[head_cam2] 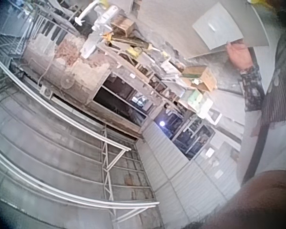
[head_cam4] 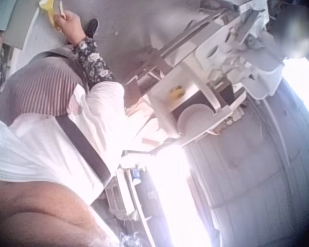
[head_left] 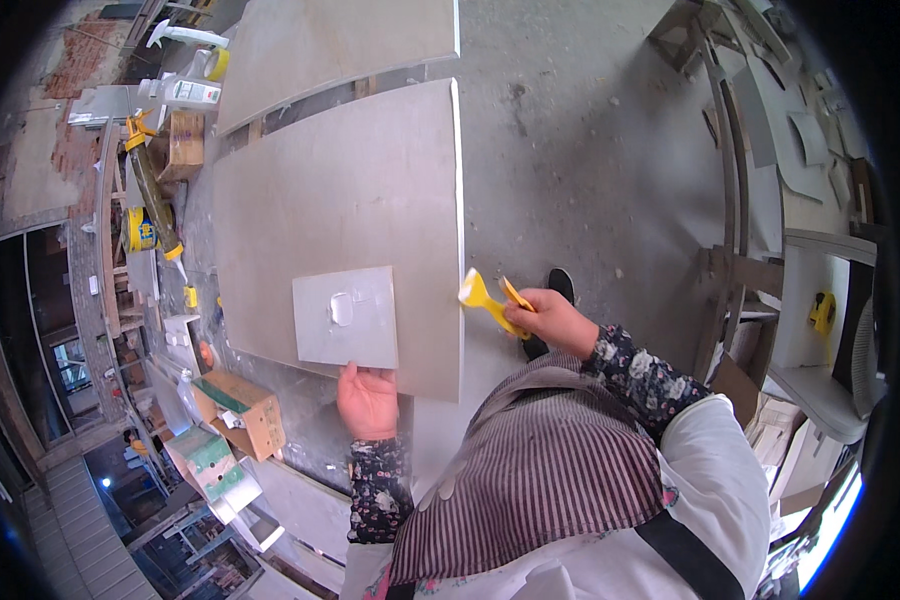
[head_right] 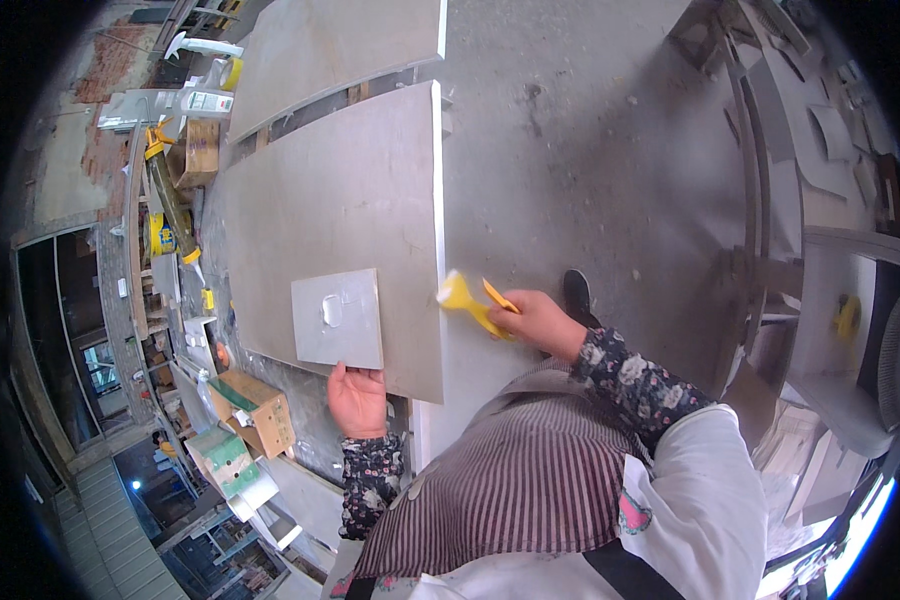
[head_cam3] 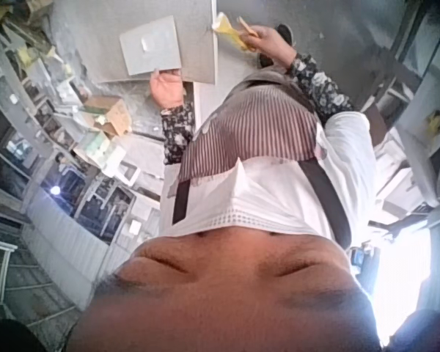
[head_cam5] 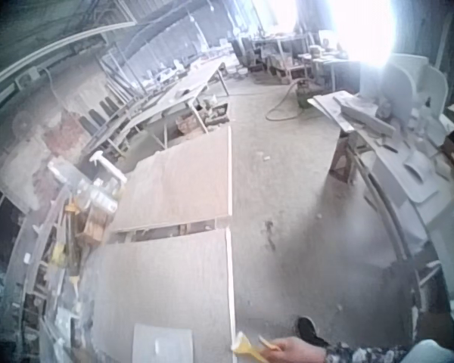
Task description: The person scoops white adhesive from a small square tile using a yellow plastic scraper and applies it along the edges of large flat panels resting on wooden supports. The person repeatedly reloads adhesive and continues applying it to multiple panel edges.
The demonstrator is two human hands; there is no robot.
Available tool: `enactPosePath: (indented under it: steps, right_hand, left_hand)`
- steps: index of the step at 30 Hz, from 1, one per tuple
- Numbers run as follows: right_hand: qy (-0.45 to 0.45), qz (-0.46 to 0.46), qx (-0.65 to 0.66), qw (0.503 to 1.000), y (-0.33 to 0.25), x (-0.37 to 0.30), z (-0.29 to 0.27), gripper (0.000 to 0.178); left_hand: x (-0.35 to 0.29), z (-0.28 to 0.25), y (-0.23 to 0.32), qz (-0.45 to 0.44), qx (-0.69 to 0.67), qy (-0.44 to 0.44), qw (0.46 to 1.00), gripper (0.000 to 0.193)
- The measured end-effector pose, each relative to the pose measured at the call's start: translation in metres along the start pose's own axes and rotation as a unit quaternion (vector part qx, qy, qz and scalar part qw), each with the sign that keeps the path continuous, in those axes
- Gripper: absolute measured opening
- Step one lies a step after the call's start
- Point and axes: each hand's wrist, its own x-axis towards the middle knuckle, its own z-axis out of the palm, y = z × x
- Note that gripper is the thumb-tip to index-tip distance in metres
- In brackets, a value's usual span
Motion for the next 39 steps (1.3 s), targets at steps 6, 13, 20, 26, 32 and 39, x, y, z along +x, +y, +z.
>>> enactPosePath:
  steps: [6, 13, 20, 26, 32, 39]
  right_hand:
    - [0.039, -0.048, 0.032, 0.998, -0.001, -0.025, 0.003, 0.028]
    - [0.011, -0.043, 0.047, 0.998, 0.019, -0.007, 0.039, 0.026]
    - [0.008, -0.072, -0.196, 0.978, 0.059, -0.051, 0.047, 0.023]
    - [0.062, -0.002, -0.145, 0.987, 0.030, -0.083, 0.027, 0.020]
    - [0.082, -0.226, -0.156, 0.958, -0.057, -0.063, 0.074, 0.022]
    - [-0.055, -0.131, -0.263, 0.954, -0.107, -0.014, 0.120, 0.030]
  left_hand:
    - [0.002, -0.005, 0.001, -0.008, -0.026, -0.027, 0.999, 0.040]
    - [0.003, -0.006, 0.000, 0.000, 0.006, -0.039, 0.999, 0.040]
    - [0.004, -0.008, 0.000, -0.003, 0.015, -0.034, 0.999, 0.038]
    - [0.005, -0.010, -0.001, 0.001, 0.006, -0.069, 0.998, 0.043]
    - [0.008, -0.017, -0.004, -0.017, -0.045, -0.082, 0.995, 0.043]
    - [0.005, -0.015, -0.004, -0.040, -0.082, -0.112, 0.990, 0.046]
